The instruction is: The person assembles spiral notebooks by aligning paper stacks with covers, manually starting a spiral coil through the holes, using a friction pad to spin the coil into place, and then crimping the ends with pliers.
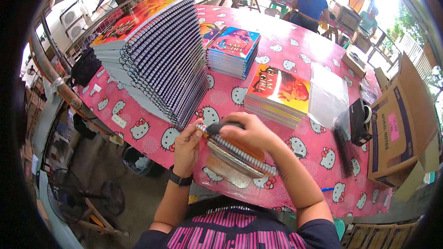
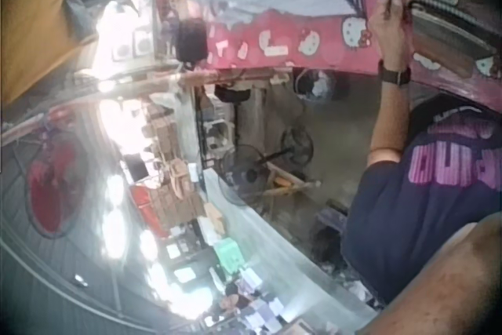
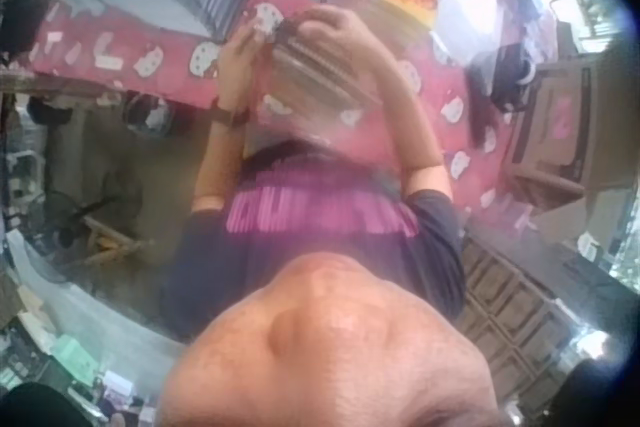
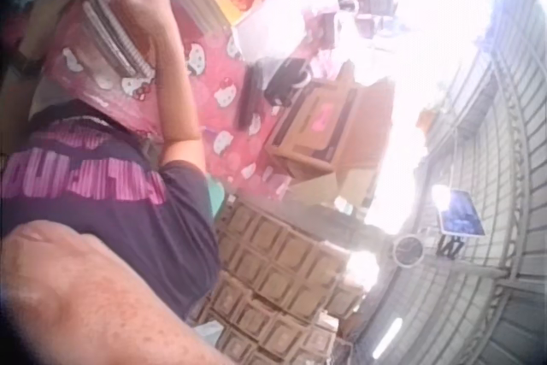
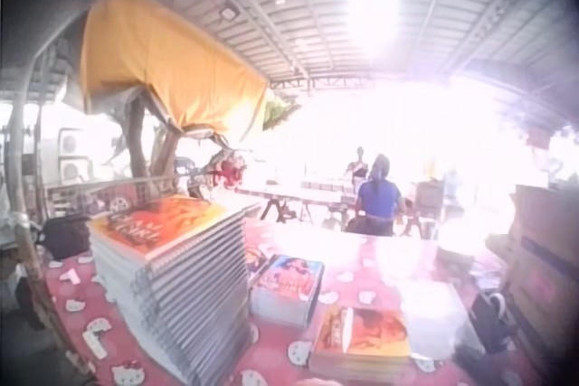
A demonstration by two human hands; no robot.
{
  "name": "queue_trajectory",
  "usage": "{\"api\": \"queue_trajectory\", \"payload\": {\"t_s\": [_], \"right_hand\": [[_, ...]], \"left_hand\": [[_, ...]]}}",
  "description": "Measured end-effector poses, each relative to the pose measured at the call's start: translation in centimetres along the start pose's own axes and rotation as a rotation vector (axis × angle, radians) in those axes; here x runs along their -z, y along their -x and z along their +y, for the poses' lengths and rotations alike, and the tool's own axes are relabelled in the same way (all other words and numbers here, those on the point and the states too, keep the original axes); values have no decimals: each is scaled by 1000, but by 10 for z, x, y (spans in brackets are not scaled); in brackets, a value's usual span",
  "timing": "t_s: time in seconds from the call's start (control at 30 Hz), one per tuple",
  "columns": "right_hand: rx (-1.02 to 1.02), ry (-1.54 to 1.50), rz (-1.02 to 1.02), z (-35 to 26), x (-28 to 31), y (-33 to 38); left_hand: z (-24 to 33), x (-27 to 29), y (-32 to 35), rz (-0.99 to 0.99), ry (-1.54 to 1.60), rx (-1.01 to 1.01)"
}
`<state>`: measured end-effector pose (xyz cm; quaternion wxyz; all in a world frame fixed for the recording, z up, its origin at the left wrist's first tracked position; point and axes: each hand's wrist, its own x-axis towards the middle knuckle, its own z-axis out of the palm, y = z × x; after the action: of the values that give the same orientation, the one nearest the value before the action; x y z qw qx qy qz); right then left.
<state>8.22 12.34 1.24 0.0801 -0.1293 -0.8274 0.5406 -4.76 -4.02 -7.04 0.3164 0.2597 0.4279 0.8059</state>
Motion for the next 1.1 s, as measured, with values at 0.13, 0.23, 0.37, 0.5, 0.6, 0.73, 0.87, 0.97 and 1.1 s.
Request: {"api": "queue_trajectory", "payload": {"t_s": [0.13, 0.23, 0.37, 0.5, 0.6, 0.73, 0.87, 0.97, 1.1], "right_hand": [[187, 483, 188, 15, 18, 9], [292, 286, 205, -37, 13, 30], [325, 158, 297, -64, -6, 48], [349, 237, 326, -75, -7, 59], [368, 304, 276, -79, -2, 62], [490, 493, 274, -80, -5, 62], [467, 565, 243, -87, -3, 61], [596, 371, 437, -106, 11, 60], [826, -100, 826, -180, 43, 40]], "left_hand": [[9, -6, -4, -83, -55, -15], [31, -29, 1, -130, -149, -65], [40, -62, 7, -221, -169, -227], [45, -75, 13, -253, -160, -266], [43, -73, 14, -297, -201, -331], [39, -72, 13, -266, -154, -343], [57, -73, 7, -262, -429, -215], [82, -58, -7, -358, -926, -547], [114, -48, -7, 42, -437, -619]]}}
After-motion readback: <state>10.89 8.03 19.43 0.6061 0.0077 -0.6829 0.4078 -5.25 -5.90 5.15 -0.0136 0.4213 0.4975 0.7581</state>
